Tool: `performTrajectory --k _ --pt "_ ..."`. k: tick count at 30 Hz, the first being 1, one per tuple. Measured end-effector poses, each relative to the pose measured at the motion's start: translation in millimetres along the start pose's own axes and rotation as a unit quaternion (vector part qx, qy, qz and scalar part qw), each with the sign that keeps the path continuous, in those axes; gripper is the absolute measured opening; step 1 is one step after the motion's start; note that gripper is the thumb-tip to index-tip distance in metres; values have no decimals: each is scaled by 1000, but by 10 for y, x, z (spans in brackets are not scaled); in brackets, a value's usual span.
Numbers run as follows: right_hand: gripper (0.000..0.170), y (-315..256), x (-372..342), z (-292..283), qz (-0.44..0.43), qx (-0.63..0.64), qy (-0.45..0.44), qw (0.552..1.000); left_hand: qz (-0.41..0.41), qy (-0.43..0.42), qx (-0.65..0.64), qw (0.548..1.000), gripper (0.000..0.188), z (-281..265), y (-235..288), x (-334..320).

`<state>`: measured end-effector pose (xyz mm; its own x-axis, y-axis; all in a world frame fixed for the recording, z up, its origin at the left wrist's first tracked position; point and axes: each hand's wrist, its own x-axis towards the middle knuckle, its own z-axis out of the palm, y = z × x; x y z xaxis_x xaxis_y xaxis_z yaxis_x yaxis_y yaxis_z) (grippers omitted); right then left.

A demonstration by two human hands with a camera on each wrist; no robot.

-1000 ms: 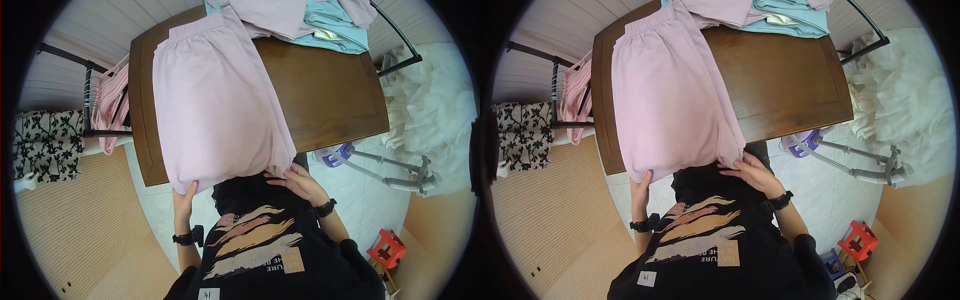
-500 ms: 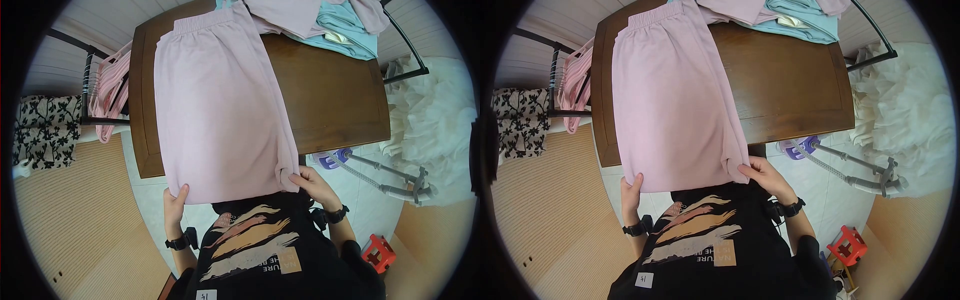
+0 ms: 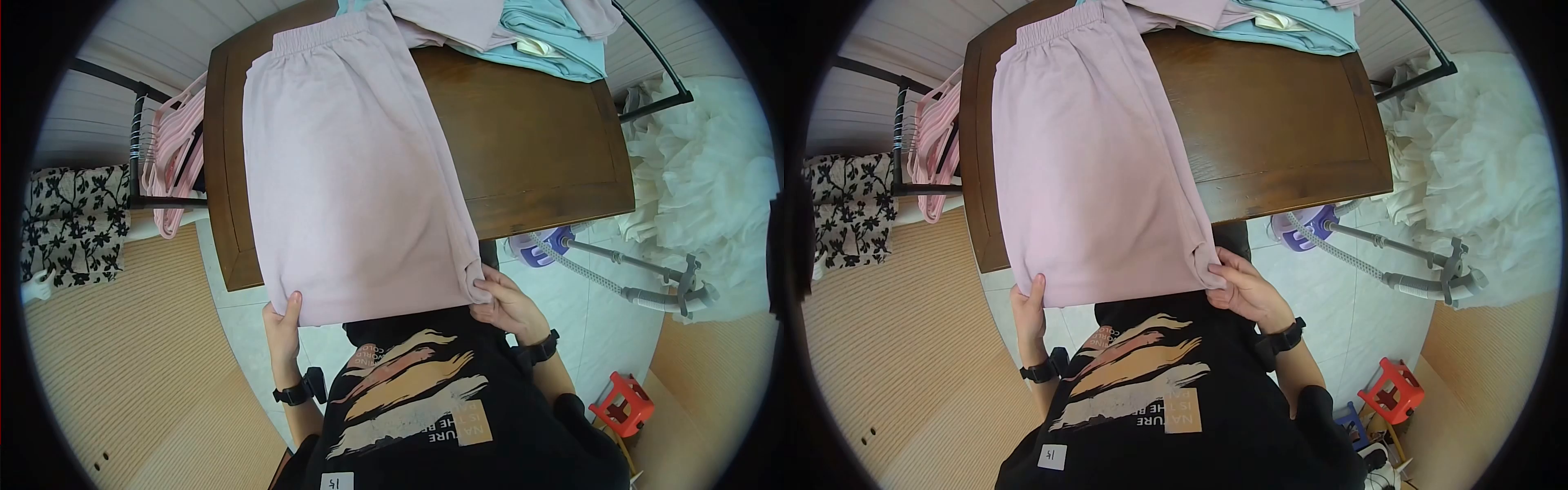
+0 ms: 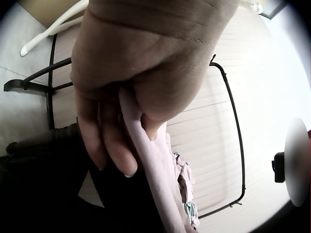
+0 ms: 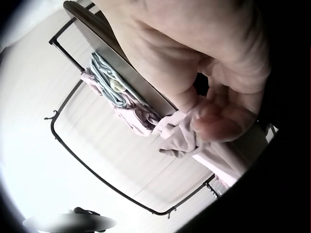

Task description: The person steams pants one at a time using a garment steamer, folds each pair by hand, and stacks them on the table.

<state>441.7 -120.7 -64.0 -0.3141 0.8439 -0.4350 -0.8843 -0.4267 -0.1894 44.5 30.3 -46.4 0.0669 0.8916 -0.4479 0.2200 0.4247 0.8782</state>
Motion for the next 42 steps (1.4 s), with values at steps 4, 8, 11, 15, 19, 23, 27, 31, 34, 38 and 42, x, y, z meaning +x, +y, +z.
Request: performTrajectory --k 4,8,11,15,19,23,27,31,34,38,42 --pt "20 -14 -26 153 -34 -101 23 994 11 6 -21 1000 32 20 39 -15" --pt "23 118 89 53 -126 -355 136 916 18 4 -17 1000 32 -34 -10 -24" --pt "30 185 73 154 -233 -401 153 872 32 4 -29 999 31 -30 4 -53" --pt "48 225 20 356 -294 -374 132 870 27 5 -31 999 31 -37 -23 -47" --pt "62 153 148 492 -243 -692 163 660 25 -3 -32 999 32 -47 -58 -22" --pt "40 114 240 372 -279 -697 171 638 22 -14 -33 999 32 -51 -74 -13" --pt "28 179 67 152 -229 -249 57 939 30 7 -36 999 28 -43 -32 -43" --pt "22 61 81 255 -119 -432 57 892 31 22 -71 997 26 -37 -71 -30" --pt "28 85 100 385 -174 -550 96 811 55 39 -64 996 26 -32 -22 -124" --pt "30 63 114 339 -197 -695 88 686 158 113 -48 980 36 122 287 -278" --pt "29 -44 -156 482 -372 -639 80 668 252 98 -70 960 32 -130 269 -439"
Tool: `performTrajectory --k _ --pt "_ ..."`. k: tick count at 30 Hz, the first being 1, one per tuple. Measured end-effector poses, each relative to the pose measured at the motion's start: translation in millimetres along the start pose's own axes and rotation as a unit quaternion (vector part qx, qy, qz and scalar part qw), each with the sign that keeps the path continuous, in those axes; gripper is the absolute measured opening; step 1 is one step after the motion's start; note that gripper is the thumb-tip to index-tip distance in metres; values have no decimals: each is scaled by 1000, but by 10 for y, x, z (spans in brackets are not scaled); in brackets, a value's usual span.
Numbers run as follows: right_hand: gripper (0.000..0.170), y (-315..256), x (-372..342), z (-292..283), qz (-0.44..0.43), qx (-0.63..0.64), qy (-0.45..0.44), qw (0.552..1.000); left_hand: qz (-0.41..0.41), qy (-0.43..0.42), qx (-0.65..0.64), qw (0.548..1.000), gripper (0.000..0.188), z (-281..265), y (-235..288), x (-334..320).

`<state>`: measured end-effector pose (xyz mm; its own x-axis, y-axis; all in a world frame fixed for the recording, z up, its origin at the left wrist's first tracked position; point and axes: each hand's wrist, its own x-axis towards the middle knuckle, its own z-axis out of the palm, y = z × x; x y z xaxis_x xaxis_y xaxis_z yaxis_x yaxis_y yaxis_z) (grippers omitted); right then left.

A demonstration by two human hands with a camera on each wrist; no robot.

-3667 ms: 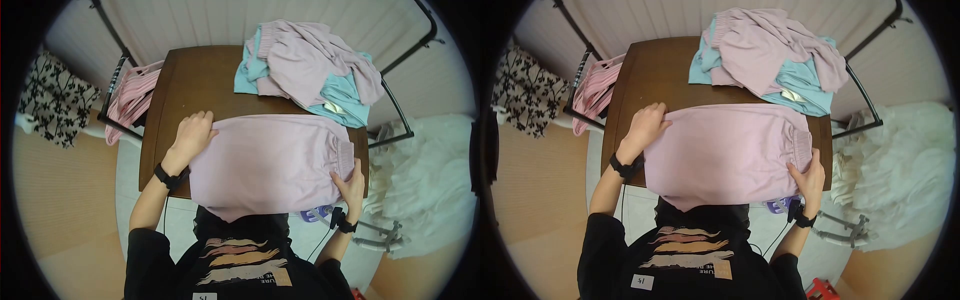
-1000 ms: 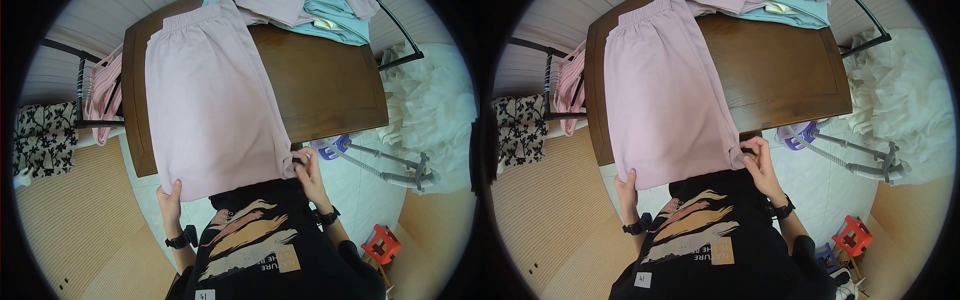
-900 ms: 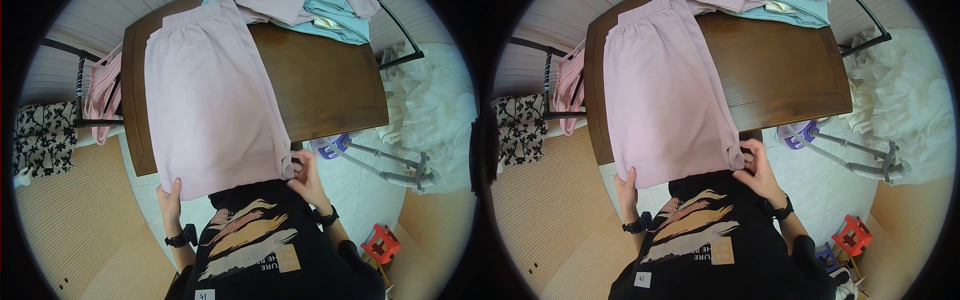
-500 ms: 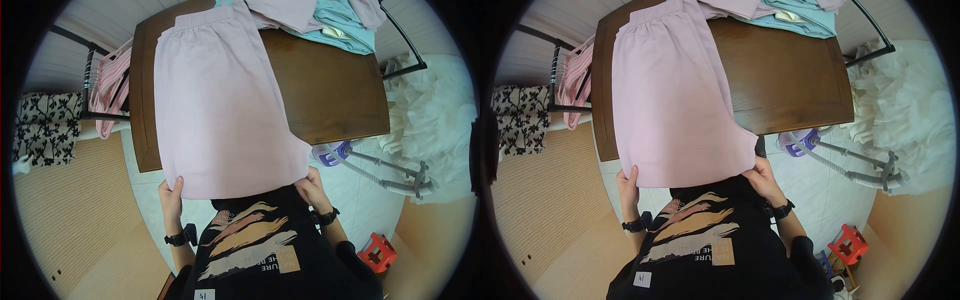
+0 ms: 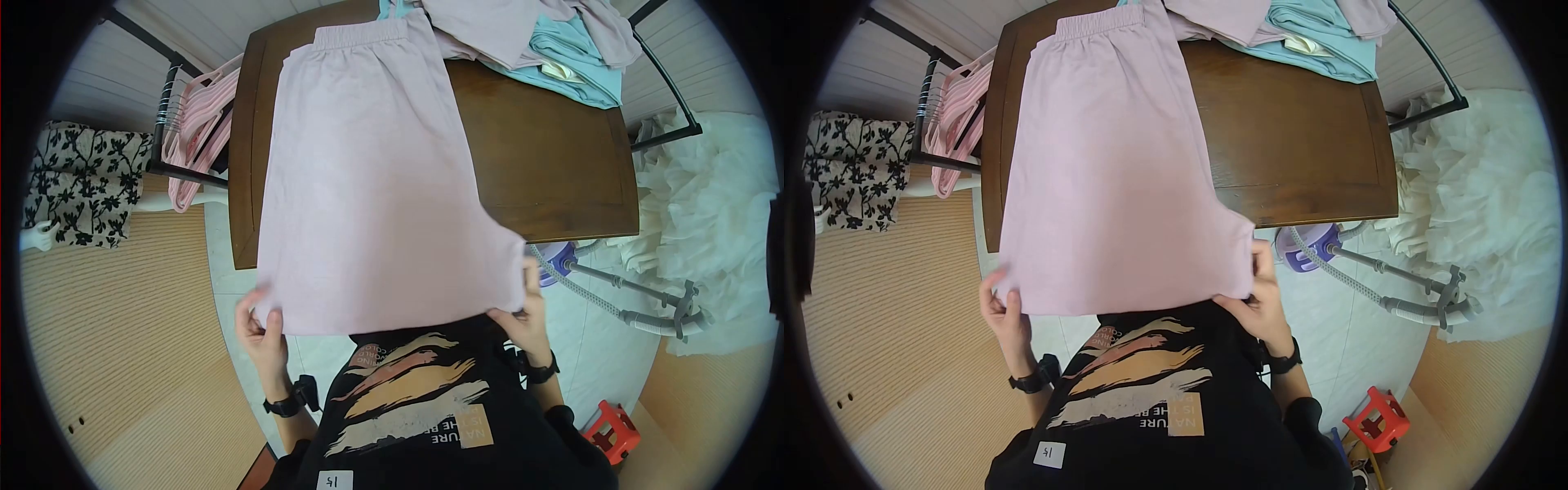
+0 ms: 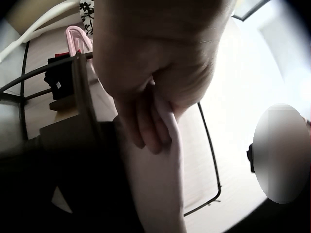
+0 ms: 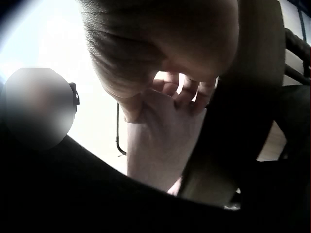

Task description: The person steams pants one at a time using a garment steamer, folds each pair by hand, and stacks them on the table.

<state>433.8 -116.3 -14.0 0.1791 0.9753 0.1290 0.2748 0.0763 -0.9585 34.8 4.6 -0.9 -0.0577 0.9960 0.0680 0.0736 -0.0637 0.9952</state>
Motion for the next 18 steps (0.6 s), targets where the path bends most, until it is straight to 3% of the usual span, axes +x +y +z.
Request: performTrajectory --k 1,2,3,4,5,7,9,11,12,13,15,17,18 --pt "31 -53 -21 -62 -26 5 32 999 2 2 -1 1000 32 -87 41 -2" --pt "31 -137 1 -83 -29 5 31 999 53 -49 27 997 29 -251 96 3" --pt "39 -244 38 -100 -82 -13 115 990 104 -100 55 988 27 -360 174 -21" --pt "47 -360 80 -118 -134 -30 197 971 90 -89 58 990 33 -394 318 -63" --pt "47 -496 109 -129 -138 -30 196 970 92 -87 57 990 33 -406 473 -38" --pt "63 -769 117 -146 -68 55 277 957 138 -225 83 961 39 -428 795 19" --pt "56 -723 37 -292 -40 40 260 964 127 -247 75 958 35 -394 971 -7" --pt "41 -578 129 -365 -309 -6 190 932 161 -257 47 952 23 -414 1035 -66" --pt "31 -564 107 -377 -310 -12 226 923 160 -252 80 951 17 -411 1092 -67" --pt "31 -552 182 -437 -308 -10 220 926 155 -247 81 953 17 -378 1076 -41" --pt "27 -490 344 -605 -215 102 94 967 167 -170 173 955 15 -282 1033 59" --pt "23 -464 503 -576 -197 120 77 970 147 -130 210 958 16 -110 974 128" --pt "24 -504 552 -509 -164 92 14 982 145 -141 202 958 17 -38 931 159"
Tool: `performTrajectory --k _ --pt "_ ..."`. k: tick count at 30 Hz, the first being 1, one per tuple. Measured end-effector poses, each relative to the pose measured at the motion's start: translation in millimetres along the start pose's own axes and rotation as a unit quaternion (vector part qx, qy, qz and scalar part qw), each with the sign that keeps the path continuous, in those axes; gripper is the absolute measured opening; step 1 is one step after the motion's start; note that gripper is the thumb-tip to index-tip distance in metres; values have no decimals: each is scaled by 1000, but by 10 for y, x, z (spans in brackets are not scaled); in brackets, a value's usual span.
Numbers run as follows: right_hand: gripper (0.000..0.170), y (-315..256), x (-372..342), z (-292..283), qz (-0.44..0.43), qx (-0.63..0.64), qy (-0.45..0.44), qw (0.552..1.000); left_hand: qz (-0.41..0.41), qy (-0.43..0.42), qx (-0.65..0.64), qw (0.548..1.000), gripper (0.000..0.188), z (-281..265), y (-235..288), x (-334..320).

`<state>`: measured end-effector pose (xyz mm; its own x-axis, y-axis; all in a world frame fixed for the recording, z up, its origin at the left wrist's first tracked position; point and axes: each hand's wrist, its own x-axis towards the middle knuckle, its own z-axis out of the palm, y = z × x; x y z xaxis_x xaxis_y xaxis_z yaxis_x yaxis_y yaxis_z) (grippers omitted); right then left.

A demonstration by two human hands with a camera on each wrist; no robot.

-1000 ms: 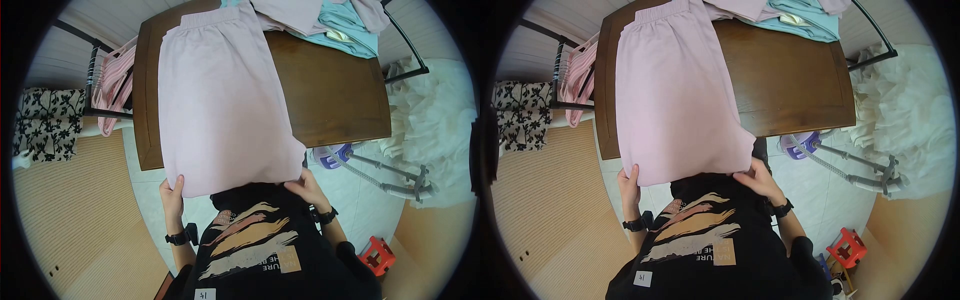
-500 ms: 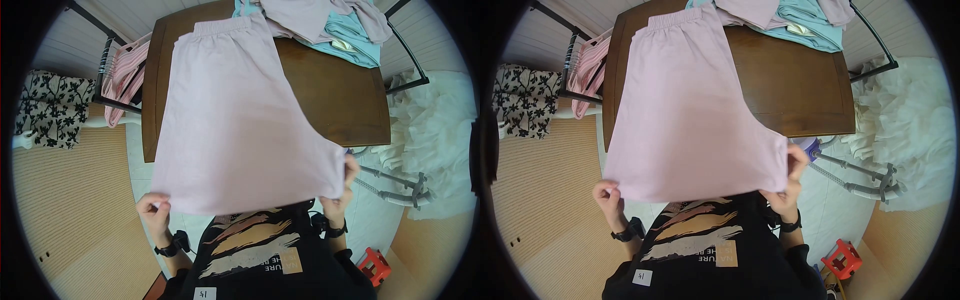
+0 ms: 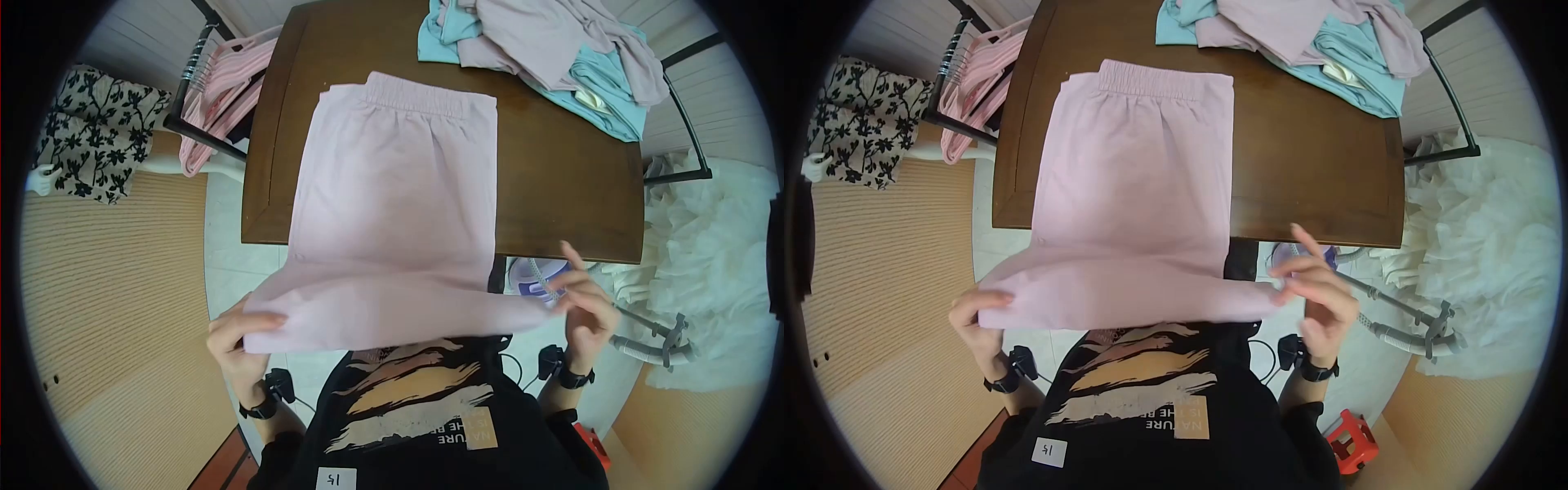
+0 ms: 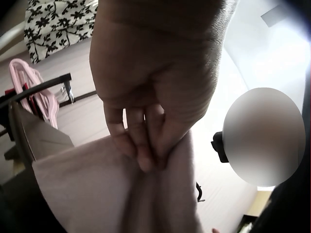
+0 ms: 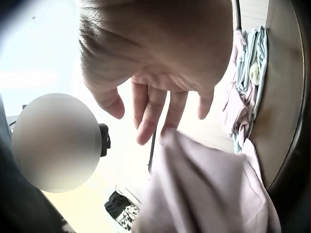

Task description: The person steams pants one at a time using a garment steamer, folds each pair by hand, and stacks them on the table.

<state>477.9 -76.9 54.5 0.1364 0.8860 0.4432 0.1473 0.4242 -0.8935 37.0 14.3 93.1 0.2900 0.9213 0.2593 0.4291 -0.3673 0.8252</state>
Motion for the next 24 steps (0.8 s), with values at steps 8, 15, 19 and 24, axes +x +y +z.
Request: performTrajectory --k 8,15,19,24 --pt "38 165 -183 358 172 -125 -193 958 13 -87 20 996 23 248 -57 106" --pt "53 365 -618 703 117 -293 -274 908 153 -107 108 976 30 352 109 209" --pt "43 637 -911 834 109 -309 -266 907 151 -62 94 982 27 462 206 169" --pt "27 617 -911 732 36 -324 -174 929 155 -19 107 982 26 430 212 103"
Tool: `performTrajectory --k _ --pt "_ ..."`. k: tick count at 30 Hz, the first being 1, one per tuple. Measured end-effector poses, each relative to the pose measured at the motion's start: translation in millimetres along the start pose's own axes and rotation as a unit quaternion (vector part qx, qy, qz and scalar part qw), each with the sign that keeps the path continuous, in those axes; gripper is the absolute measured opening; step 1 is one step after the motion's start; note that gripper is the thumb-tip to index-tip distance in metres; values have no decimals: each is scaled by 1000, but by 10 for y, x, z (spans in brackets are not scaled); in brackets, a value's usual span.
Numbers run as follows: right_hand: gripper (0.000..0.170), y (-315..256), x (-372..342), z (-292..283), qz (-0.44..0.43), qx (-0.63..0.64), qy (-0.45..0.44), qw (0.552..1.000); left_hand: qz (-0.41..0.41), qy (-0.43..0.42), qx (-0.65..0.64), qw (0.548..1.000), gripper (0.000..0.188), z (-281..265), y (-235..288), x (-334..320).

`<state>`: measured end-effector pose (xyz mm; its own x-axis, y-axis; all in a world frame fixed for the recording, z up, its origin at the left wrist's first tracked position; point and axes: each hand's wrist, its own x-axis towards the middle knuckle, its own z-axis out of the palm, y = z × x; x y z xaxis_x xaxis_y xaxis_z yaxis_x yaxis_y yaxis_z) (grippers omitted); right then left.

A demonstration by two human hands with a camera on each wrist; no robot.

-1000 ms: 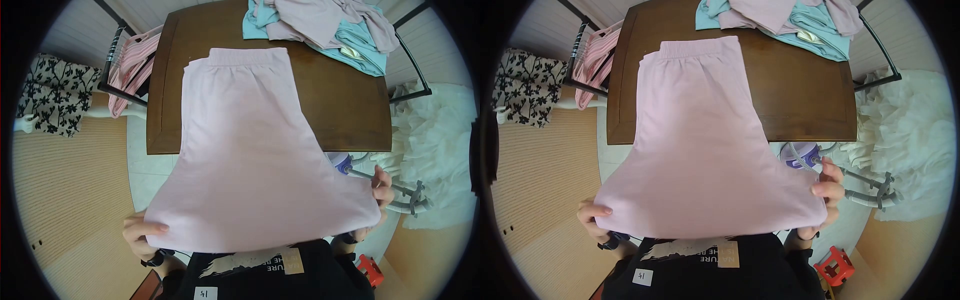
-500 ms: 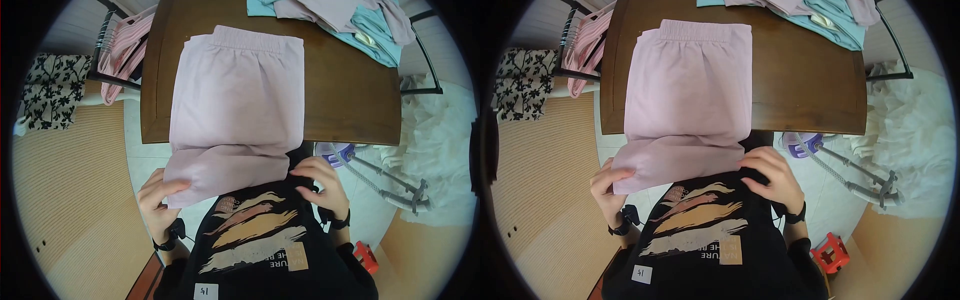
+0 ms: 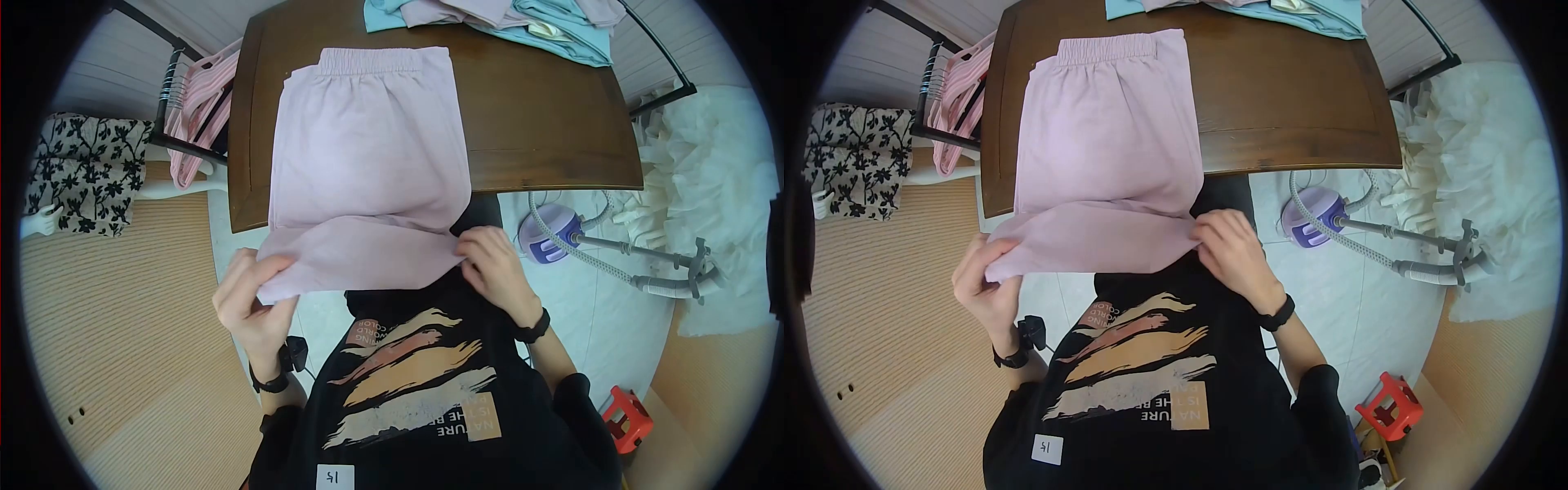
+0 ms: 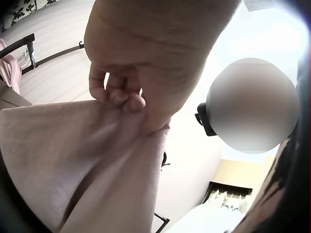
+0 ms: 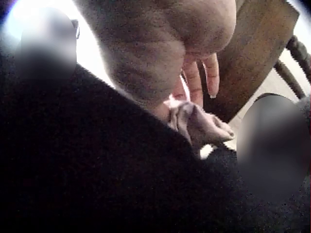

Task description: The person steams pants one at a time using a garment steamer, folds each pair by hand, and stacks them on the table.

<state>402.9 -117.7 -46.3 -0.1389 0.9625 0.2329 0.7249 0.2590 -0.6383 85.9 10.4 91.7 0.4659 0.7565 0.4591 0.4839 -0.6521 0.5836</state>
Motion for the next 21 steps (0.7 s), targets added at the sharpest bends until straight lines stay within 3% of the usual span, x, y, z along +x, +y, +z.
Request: performTrajectory --k 2,3,5,7,9,11,13,14,15,16,17,18,20,21 --pt "23 3 58 -121 11 69 116 991 -47 52 2 998 27 -62 8 -22" --pt "23 10 88 -153 6 66 117 991 -45 58 2 997 27 -94 -10 -25" --pt "27 8 117 -223 76 188 237 950 -54 94 8 994 27 -153 -48 -43" --pt "35 -30 180 -425 83 204 240 946 -51 114 -9 992 20 -213 -70 -18" --pt "40 -158 355 -738 -15 132 203 970 26 119 -49 991 13 -315 -137 28" --pt "46 -293 432 -1066 -87 48 145 984 33 118 -95 988 9 -476 -185 -49" --pt "44 -386 364 -1311 -137 7 148 979 98 -36 -314 944 6 -671 -275 -132" --pt "34 -503 357 -1401 -160 17 185 970 95 -31 -313 944 6 -767 -356 -164" --pt "25 -566 372 -1461 -180 28 219 958 152 -87 -324 930 7 -857 -439 -203" --pt "20 -487 424 -1420 -268 100 292 912 208 -143 -333 909 9 -886 -434 -158" --pt "17 -429 486 -1373 -348 173 360 848 201 -140 -334 910 9 -905 -415 -122" --pt "17 -406 511 -1380 -347 178 353 850 216 -167 -348 897 8 -932 -403 -87" --pt "19 -409 590 -1409 -331 296 435 783 209 -176 -393 878 9 -847 -385 -12" --pt "19 -360 559 -1496 -247 250 377 857 206 -172 -390 881 9 -799 -432 24"
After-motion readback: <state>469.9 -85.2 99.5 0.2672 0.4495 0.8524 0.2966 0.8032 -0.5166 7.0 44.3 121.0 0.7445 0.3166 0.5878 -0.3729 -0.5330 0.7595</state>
